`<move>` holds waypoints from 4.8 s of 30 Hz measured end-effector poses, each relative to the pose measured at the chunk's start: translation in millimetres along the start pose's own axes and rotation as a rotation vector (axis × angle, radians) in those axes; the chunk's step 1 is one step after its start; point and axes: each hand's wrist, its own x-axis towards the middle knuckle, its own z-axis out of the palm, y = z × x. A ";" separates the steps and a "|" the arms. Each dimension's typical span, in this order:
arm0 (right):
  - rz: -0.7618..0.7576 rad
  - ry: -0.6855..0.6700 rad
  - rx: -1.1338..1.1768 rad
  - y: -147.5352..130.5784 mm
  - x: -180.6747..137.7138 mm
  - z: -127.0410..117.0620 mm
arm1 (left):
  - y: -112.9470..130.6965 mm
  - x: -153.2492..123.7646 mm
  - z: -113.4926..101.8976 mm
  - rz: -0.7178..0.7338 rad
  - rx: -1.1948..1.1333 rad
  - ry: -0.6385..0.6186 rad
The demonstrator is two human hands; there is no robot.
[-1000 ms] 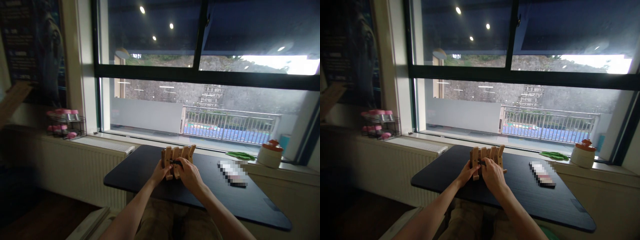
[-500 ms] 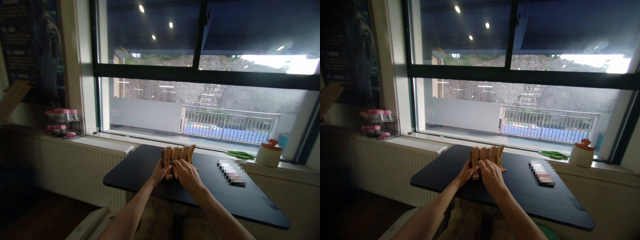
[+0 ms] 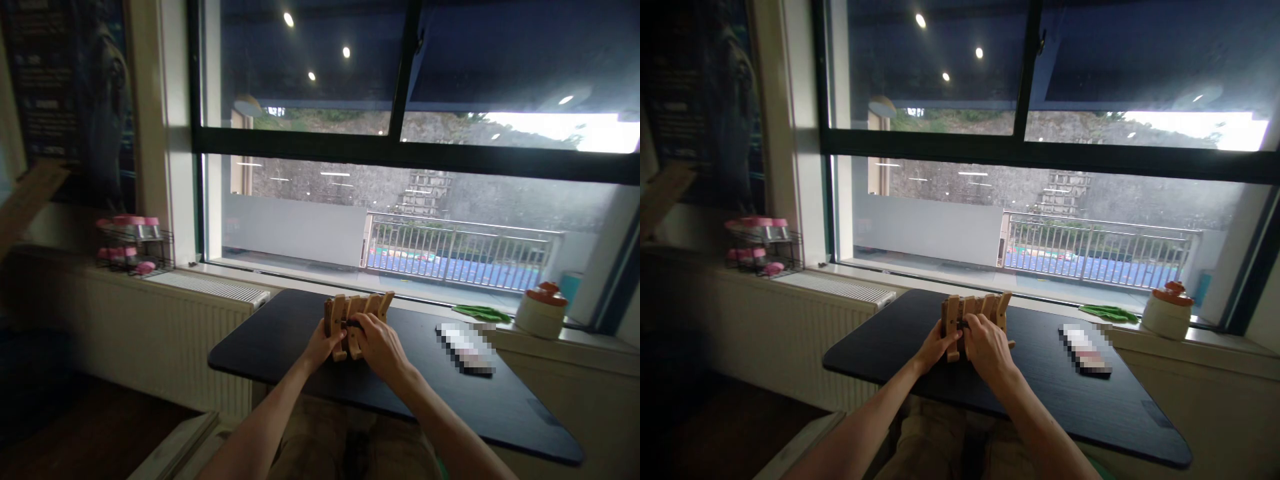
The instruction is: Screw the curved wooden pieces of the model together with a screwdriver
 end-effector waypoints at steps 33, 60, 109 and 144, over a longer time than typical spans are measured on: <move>-0.020 0.051 -0.329 -14.0 -23.4 25.9 | 13.8 -5.4 5.2 0.046 0.113 0.023; 0.253 0.209 0.100 -17.8 -39.4 24.4 | 4.0 -1.1 2.6 0.061 0.145 -0.034; 0.510 0.218 0.220 -30.1 -69.6 38.9 | 8.2 -12.4 3.7 0.080 0.202 -0.130; 0.394 0.335 0.357 -29.7 -69.0 35.4 | 9.6 -13.2 2.4 0.078 0.180 -0.189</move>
